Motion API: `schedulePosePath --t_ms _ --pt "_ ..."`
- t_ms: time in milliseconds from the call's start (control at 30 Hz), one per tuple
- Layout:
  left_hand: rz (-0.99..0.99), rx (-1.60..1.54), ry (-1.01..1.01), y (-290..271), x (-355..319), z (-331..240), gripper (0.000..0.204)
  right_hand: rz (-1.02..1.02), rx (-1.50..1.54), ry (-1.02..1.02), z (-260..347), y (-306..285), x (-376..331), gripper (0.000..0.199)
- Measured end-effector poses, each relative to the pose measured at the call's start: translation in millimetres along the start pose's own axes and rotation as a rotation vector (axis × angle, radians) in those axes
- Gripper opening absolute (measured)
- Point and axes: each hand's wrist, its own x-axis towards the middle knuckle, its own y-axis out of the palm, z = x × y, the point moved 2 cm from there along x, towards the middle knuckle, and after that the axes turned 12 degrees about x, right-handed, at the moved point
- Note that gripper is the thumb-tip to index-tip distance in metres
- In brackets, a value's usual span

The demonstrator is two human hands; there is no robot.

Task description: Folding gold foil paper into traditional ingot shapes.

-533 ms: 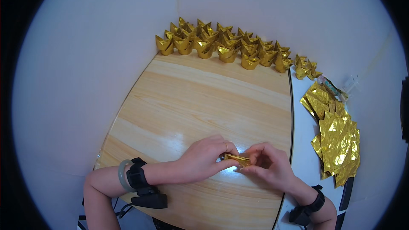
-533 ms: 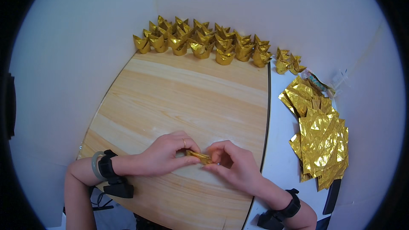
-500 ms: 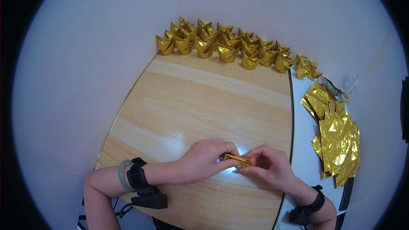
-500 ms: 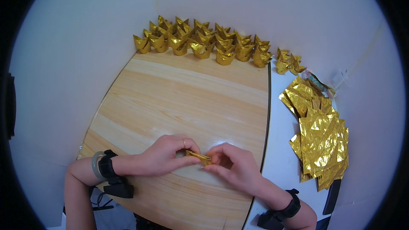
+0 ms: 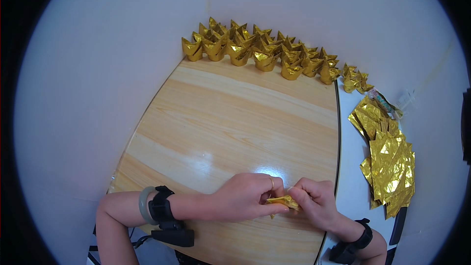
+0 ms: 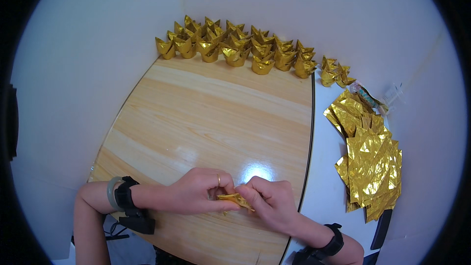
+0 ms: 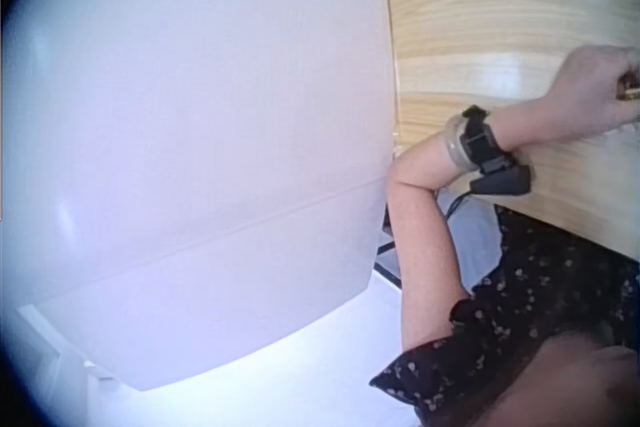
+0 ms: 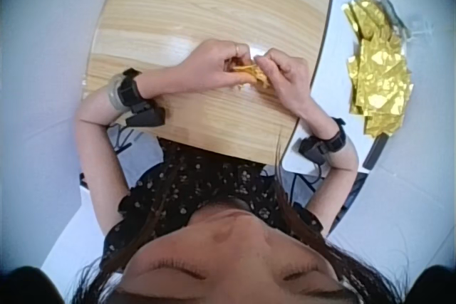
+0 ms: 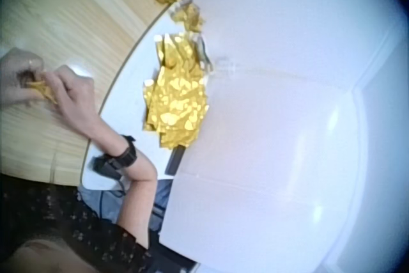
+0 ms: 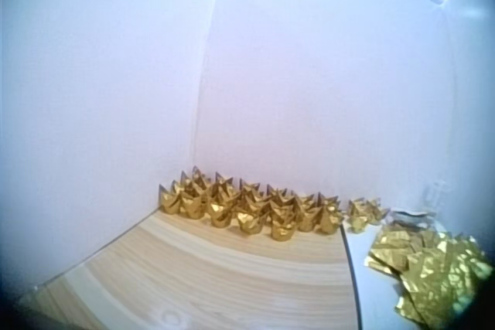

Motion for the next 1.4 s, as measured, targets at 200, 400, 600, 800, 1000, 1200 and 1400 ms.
schedulePosePath --t_ms 200,400,600,800,1000,1200,1400 --pt "0.029 -0.366 -0.239 -1 2 -1 0.021 -0.048 0.174 0.106 -2 -1 1 0.02" --pt "0.102 -0.598 -0.246 8 2 2 0.021 -0.168 0.155 0.047 -3 -5 -1 0.022" --pt "0.129 -0.557 -0.26 4 2 -1 0.018 -0.119 0.161 0.071 -1 -3 1 0.032" --pt "0.118 -0.379 -0.246 4 1 3 0.018 -0.097 0.165 -0.007 -5 -6 0 0.03" --pt "0.121 -0.296 -0.218 1 0 -2 0.023 -0.132 -0.009 -0.156 0 -4 3 0.017" --pt "-0.122 -0.251 -0.143 -2 4 -2 0.022 -0.12 -0.114 -0.242 4 -2 1 0.016" --pt "-0.197 -0.056 -0.009 -4 3 -2 0.016 -0.111 -0.158 -0.25 4 0 3 0.017"
